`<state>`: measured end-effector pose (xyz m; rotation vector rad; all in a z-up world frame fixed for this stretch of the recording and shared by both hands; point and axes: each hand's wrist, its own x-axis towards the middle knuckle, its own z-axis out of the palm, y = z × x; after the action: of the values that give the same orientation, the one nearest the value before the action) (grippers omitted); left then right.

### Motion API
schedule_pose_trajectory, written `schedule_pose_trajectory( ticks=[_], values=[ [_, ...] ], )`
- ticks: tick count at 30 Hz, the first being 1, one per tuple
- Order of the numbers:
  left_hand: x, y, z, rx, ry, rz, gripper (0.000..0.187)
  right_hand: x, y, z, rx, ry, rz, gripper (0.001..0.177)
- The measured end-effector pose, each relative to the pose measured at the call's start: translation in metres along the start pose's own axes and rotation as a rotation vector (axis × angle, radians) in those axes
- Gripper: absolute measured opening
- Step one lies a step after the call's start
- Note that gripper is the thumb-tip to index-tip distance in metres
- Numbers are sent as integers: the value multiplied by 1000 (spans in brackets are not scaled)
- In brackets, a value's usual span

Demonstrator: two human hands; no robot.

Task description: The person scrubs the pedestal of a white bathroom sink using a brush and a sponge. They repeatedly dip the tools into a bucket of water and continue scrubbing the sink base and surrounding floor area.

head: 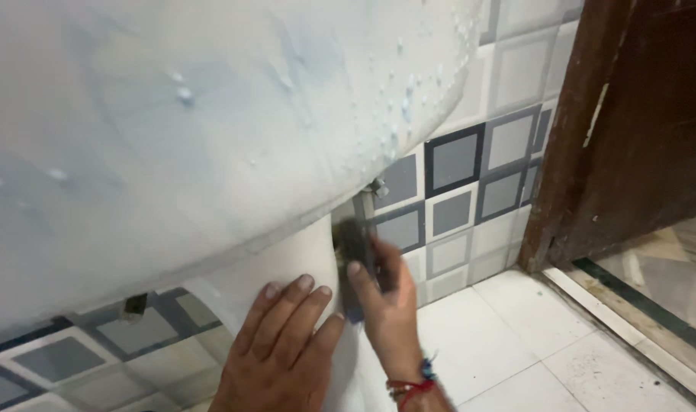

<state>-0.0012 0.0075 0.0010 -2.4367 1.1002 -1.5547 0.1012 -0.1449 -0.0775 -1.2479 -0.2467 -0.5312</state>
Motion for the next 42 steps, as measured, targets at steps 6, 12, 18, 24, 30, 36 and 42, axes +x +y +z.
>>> schedule_pose_trajectory(
  ticks=[6,12,18,24,30,36,42],
  values=[
    [-9,-8,-2,52,-76,57,34,-90,188,-89,-576,45,776,46],
    [0,-3,-1,28,-70,18,38,-52,90,-62,-220,-70,411,45],
    [5,0,-10,-102,-16,-34,42,-41,-21,-6,-4,-29,-100,48],
    [-1,-2,-18,-97,-38,-46,44,-113,171,-91,-481,4,632,52],
    [4,-2,-16,-144,-7,-76,44,-103,114,-58,-191,61,368,49],
    [2,-4,-22,-230,31,-79,47,-86,-24,3,-69,-5,-187,54],
    [-2,-2,-30,-232,2,-105,50,-169,162,-70,-349,154,11,56]
  ],
)
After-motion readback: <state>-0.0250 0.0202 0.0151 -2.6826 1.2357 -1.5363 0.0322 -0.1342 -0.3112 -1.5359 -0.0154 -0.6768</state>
